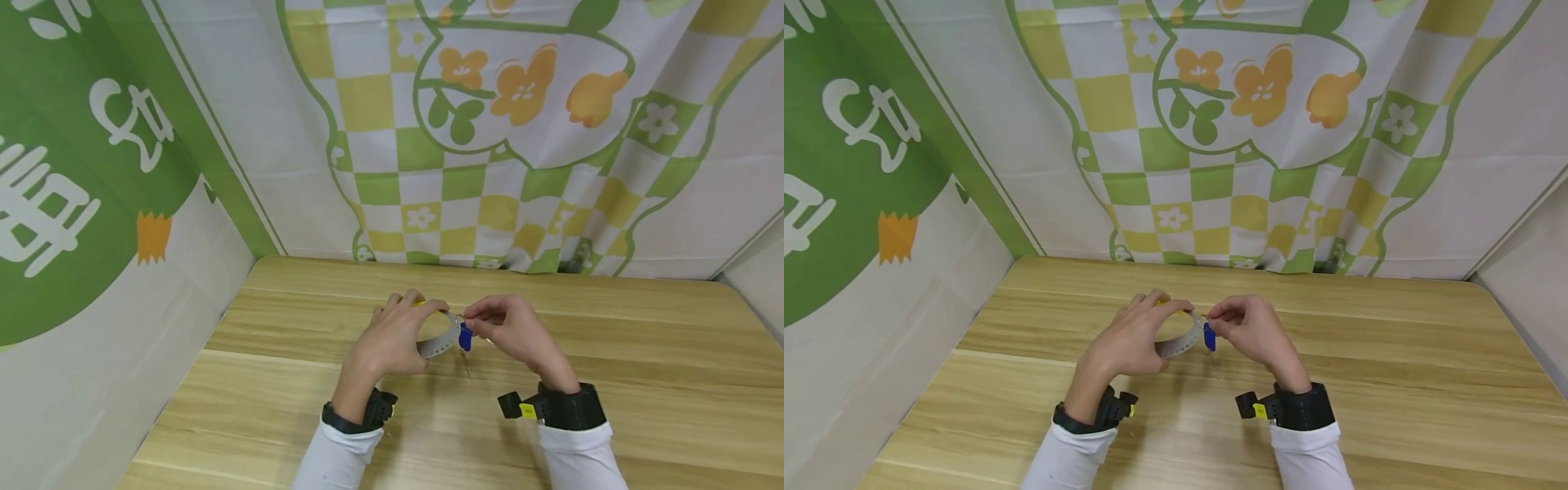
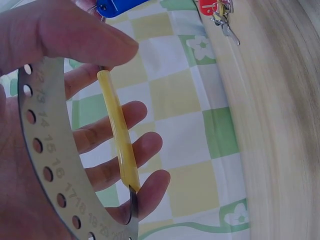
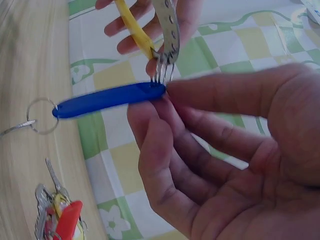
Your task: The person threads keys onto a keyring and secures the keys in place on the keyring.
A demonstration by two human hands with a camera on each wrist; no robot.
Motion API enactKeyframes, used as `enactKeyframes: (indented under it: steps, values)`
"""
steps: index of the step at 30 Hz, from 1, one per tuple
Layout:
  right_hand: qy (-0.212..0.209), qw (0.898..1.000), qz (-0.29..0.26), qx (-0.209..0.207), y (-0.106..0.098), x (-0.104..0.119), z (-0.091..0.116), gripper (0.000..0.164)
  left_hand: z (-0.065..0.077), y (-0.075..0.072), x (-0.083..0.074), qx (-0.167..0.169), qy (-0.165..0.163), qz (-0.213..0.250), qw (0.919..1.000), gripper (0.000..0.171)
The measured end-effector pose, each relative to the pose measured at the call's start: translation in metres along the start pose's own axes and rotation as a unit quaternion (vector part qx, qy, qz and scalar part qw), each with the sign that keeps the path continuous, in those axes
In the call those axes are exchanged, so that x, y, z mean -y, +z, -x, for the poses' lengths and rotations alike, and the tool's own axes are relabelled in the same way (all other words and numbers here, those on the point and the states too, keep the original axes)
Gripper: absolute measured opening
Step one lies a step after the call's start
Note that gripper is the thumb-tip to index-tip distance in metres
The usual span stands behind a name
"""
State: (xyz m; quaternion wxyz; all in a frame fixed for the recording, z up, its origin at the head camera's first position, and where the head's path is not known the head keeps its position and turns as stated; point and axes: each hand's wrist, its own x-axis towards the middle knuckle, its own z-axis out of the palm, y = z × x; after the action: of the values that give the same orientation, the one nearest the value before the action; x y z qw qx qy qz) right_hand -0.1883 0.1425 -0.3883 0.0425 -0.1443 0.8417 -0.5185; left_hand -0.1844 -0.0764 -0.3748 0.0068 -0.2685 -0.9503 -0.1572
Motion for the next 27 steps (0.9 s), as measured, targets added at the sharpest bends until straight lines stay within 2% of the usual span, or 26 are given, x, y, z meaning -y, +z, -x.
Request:
enactKeyframes:
  steps: [4,15,27]
  values:
    - [-0.017,1.000,0.009,0.008,-0.0014,-0.0007,0.0002,0.022,0.0001,-0.0004,0.0003,-0.001,-0.001,0.002,1.0000,0.086]
    - [-0.055,0.997,0.049,-0.016,0.0000,0.0001,-0.0003,0.018,-0.0004,-0.0002,0.0010,-0.009,-0.003,-0.004,0.9999,0.086]
    - [-0.044,0.997,0.050,-0.028,0.0015,0.0042,0.0000,0.025,0.0003,-0.0012,0.0000,-0.015,-0.006,-0.005,0.9999,0.086]
